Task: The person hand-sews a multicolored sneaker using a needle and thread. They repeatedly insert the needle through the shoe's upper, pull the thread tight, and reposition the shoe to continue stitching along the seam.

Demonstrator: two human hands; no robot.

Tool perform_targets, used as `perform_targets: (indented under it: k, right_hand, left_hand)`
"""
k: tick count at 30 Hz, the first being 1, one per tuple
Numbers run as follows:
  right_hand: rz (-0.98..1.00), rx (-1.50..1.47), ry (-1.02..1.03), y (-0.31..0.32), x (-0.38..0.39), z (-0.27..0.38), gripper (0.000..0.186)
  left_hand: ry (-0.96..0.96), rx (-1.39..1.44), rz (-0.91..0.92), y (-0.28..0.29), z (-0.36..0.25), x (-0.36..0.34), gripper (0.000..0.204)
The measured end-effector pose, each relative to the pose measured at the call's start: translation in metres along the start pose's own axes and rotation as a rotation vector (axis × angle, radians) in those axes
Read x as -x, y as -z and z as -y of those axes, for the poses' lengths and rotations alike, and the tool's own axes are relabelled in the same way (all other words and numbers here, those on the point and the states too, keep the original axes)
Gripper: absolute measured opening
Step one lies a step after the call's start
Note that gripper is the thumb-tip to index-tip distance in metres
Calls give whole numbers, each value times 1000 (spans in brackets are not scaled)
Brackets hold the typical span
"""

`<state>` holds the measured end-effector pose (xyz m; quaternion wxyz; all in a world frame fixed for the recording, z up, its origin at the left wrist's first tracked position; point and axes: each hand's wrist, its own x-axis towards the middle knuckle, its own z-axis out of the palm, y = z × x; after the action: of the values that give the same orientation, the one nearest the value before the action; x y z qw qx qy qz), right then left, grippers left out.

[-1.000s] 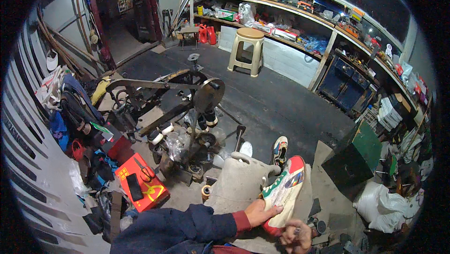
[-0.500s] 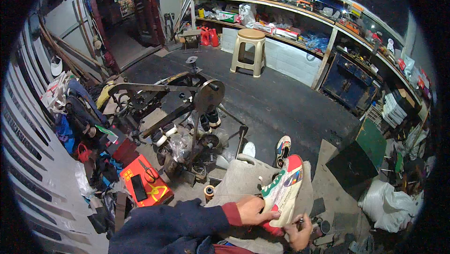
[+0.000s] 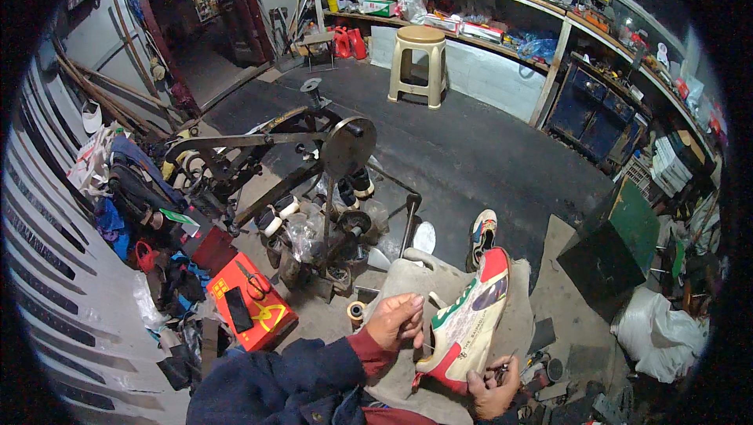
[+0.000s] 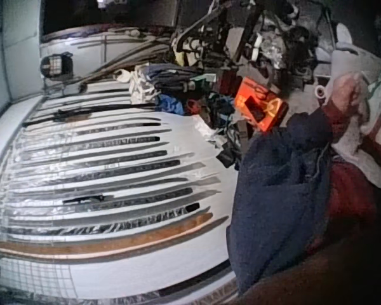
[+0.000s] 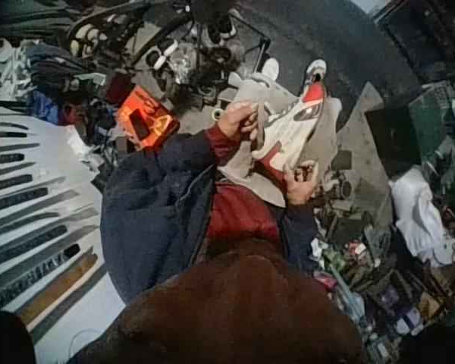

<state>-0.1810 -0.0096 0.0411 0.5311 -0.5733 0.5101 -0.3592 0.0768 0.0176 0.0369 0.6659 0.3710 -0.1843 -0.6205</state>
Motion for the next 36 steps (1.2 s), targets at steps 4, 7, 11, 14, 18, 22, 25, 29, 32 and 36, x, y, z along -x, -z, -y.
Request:
perform_targets:
  k: [4, 7, 11, 14, 18, 22, 25, 29, 32, 36]
  right_hand:
    - [-42, 10, 3, -3, 2, 1, 53]
    - [11, -34, 40, -6, 3, -6, 51]
    - [-44, -103, 52, -10, 5, -17, 48]
    - [-26, -86, 118, -9, 3, -19, 42]
    - [-55, -209, 252, -3, 4, -16, 32]
    - [-19, -358, 187, 4, 19, -7, 13]
    - [86, -250, 167, 9, 29, 1, 15]
    - [149, -159, 144, 16, 34, 17, 20]
    - [117, -227, 34, 12, 36, 28, 20]
    - [92, -236, -38, 9, 36, 37, 21]
  left_hand:
    - [-261, -161, -477, 46, -34, -22, 28]
    - [-227, -6, -511, 67, -64, -28, 35]
    - [-638, -910, -380, 16, -40, 0, 23]
    - [-721, -967, 213, -44, -6, 29, 10]
    - [-706, -1151, 545, -85, 13, 24, 20]
    - [-655, -1249, 520, -86, 19, 20, 24]
    - [-626, -1256, 508, -83, 24, 21, 22]
    - [-610, -1239, 460, -79, 26, 22, 17]
    - [-648, -1208, 417, -79, 25, 22, 14]
    - [-637, -1206, 407, -81, 24, 23, 14]
